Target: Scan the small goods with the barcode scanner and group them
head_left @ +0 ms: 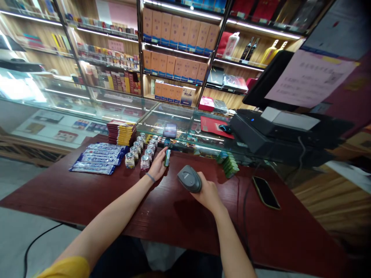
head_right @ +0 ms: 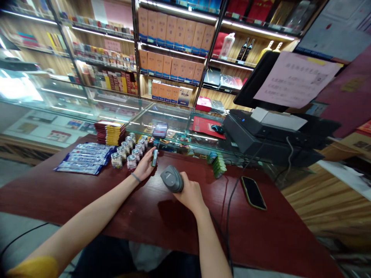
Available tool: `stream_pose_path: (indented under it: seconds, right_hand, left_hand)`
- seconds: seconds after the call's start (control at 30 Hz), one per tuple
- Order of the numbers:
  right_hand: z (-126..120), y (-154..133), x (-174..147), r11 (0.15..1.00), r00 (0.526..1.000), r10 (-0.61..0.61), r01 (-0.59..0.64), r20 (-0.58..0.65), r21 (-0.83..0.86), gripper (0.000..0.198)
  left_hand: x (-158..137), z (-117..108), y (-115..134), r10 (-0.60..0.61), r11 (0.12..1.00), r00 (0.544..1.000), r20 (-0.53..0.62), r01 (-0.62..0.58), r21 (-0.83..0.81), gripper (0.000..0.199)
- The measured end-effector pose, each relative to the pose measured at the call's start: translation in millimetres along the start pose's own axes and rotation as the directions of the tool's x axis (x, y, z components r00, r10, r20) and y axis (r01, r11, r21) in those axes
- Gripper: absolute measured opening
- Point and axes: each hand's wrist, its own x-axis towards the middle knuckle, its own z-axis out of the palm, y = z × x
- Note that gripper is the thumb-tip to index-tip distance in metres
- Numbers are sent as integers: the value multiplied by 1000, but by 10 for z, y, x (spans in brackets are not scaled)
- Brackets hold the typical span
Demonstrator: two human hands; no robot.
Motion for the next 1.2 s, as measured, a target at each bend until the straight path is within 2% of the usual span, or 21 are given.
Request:
stream_pose_path:
  seconds: [0.07, 0.13, 0.27, 0.37, 0.47, 0.57, 0.8, 0.97, 1.2]
  right_hand:
    - [7, 23, 3, 999, 1000, 12, -11, -20, 30, 41]
    - [6, 40, 4, 998, 999, 24, -22, -40, 51, 40]
    - [-18, 54, 5, 997, 996, 55, -51, -72, 54, 37]
    - [-42, 53, 8, 995, 991, 88, -83, -99, 48, 34]
    - [-55, 60, 13, 993, 986, 110, -104, -125, 55, 32]
    - [-56, 87, 14, 992, 984, 114, -105, -138, 71, 31]
    - [-62, 149, -10, 991, 988, 60, -42, -142, 125, 29]
    - [-79, 147, -21, 975, 988, 61, -28, -143, 218, 29]
    - [-108, 141, -16, 969, 988, 87, -55, -127, 240, 31]
  left_hand:
    - [8, -1, -39, 88, 989, 996, -20, -85, 124, 52]
    - [24, -17, -77, 210, 932, 977, -40, -188, 309, 57]
    - [97, -90, -125, 468, 695, 882, -56, -328, 640, 50]
    - [184, -147, -159, 564, 585, 823, -75, -333, 740, 52]
    - [282, -172, -212, 603, 502, 794, -72, -308, 808, 52]
    - [391, -156, -261, 641, 432, 762, -84, -268, 861, 42]
    - [638, -46, -276, 697, 399, 697, -168, -183, 899, 38]
    - [695, 7, -306, 677, 402, 711, -193, -136, 905, 35]
    - [725, 2, -351, 697, 425, 693, -187, -188, 886, 36]
